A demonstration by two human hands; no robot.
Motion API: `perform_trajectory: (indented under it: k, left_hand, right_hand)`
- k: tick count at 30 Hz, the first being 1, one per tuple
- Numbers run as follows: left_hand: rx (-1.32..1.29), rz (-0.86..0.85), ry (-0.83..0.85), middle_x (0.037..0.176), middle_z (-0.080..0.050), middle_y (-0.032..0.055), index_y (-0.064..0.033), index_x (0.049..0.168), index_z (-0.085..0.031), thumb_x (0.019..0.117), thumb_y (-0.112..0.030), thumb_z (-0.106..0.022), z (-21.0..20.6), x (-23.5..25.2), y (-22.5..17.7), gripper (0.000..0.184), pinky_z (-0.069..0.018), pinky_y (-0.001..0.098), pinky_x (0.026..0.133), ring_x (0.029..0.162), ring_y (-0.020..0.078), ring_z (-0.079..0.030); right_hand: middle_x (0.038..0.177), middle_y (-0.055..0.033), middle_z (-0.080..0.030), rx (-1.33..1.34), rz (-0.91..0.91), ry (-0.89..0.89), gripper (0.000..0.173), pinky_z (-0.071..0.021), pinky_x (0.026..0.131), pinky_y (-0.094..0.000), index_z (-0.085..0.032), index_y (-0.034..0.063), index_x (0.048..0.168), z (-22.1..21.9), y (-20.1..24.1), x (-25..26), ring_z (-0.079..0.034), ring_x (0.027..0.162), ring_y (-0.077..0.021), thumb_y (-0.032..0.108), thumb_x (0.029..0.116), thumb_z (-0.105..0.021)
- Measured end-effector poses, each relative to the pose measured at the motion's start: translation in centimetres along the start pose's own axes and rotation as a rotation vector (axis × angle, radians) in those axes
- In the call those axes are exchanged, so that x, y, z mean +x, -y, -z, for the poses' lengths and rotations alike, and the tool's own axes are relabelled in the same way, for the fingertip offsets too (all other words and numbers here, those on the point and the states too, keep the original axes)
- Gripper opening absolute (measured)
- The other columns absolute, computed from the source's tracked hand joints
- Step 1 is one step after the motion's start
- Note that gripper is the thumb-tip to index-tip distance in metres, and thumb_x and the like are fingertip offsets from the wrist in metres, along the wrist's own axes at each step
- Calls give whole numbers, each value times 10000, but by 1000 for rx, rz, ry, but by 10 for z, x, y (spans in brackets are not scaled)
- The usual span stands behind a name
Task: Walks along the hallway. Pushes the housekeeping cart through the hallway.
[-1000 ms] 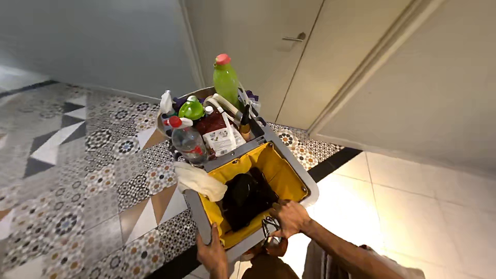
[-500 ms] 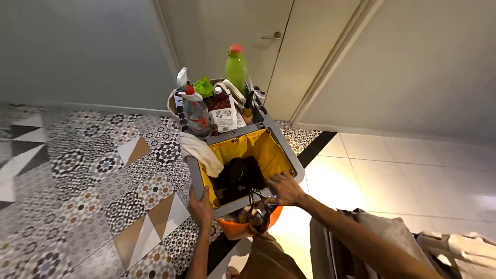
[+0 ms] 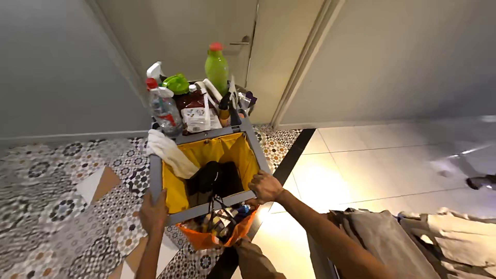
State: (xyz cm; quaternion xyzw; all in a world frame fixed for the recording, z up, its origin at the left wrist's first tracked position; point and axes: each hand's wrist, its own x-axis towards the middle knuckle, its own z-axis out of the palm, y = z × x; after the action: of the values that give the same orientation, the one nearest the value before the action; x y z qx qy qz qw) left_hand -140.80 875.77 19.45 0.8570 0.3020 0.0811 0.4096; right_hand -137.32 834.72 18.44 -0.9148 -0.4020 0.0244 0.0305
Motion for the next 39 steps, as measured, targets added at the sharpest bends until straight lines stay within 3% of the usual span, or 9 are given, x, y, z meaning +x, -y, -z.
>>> perform_trajectory:
  k: [4, 8, 15, 20, 24, 29, 35, 37, 39]
  left_hand:
    - [10, -16, 31, 1436, -563, 262, -88, 1539, -464, 985, -470, -646, -10, 22, 0, 697, -388, 672, 1094, 1333, 460, -529]
    - [-34, -56, 29, 1413, -577, 261, -65, 1499, -505, 982, -443, -655, -19, 53, -17, 657, -392, 663, 1094, 1325, 436, -541]
    - [-87, -82, 28, 1355, -607, 275, -25, 1453, -541, 965, -396, -699, -35, 96, -36, 634, -429, 614, 1079, 1278, 413, -579]
    - [-116, -90, 40, 1390, -581, 275, -29, 1458, -535, 964, -412, -695, -49, 120, -50, 645, -409, 622, 1095, 1311, 420, -549]
    - [-116, -125, 31, 1337, -616, 266, -39, 1441, -555, 959, -422, -695, -59, 139, -52, 632, -437, 621, 1062, 1248, 407, -594]
    - [-154, -88, 63, 1394, -579, 262, -30, 1468, -518, 951, -419, -706, -72, 162, -65, 674, -433, 580, 1092, 1301, 392, -559]
    - [-181, -103, 52, 1392, -578, 265, -48, 1463, -527, 936, -474, -704, -90, 199, -66, 701, -437, 591, 1084, 1285, 392, -569]
    - [-202, -145, 89, 1341, -618, 222, -88, 1446, -545, 910, -537, -708, -96, 218, -47, 718, -513, 565, 1007, 1195, 347, -627]
    - [-282, -431, 311, 1185, -657, 199, 20, 1390, -520, 1006, -419, -609, -98, 232, -28, 589, -591, 414, 782, 953, 220, -676]
  right_hand:
    - [769, -89, -659, 8, 10, -60, 659, -519, 888, -496, -654, 90, 873, -6, -15, 12, -670, 814, -291, 742, 872, -553]
    - [750, -84, -651, -8, 28, -115, 705, -523, 863, -482, -655, 95, 860, -7, -40, 37, -667, 797, -285, 783, 877, -501]
    - [702, -73, -631, -48, 64, -190, 677, -533, 825, -472, -644, 94, 828, -7, -72, 73, -658, 740, -272, 757, 885, -521]
    - [681, -62, -625, -87, 103, -260, 710, -537, 775, -453, -646, 105, 803, -6, -101, 90, -652, 710, -261, 791, 886, -484]
    - [695, -87, -636, -83, 103, -238, 744, -547, 777, -466, -649, 80, 830, -4, -116, 104, -666, 724, -281, 790, 914, -440]
    - [717, -79, -647, -91, 87, -187, 737, -547, 797, -452, -656, 85, 850, -1, -136, 121, -673, 745, -269, 786, 920, -439]
    - [701, -46, -652, -97, 118, -230, 624, -553, 816, -442, -685, 107, 844, -1, -167, 149, -678, 744, -236, 714, 909, -554]
    - [741, -28, -679, -115, 106, -239, 565, -562, 853, -445, -717, 139, 893, -5, -173, 160, -691, 791, -221, 692, 892, -605]
    - [798, -23, -701, -139, 66, -233, 505, -552, 888, -447, -746, 164, 980, -2, -179, 166, -695, 850, -219, 648, 865, -658]
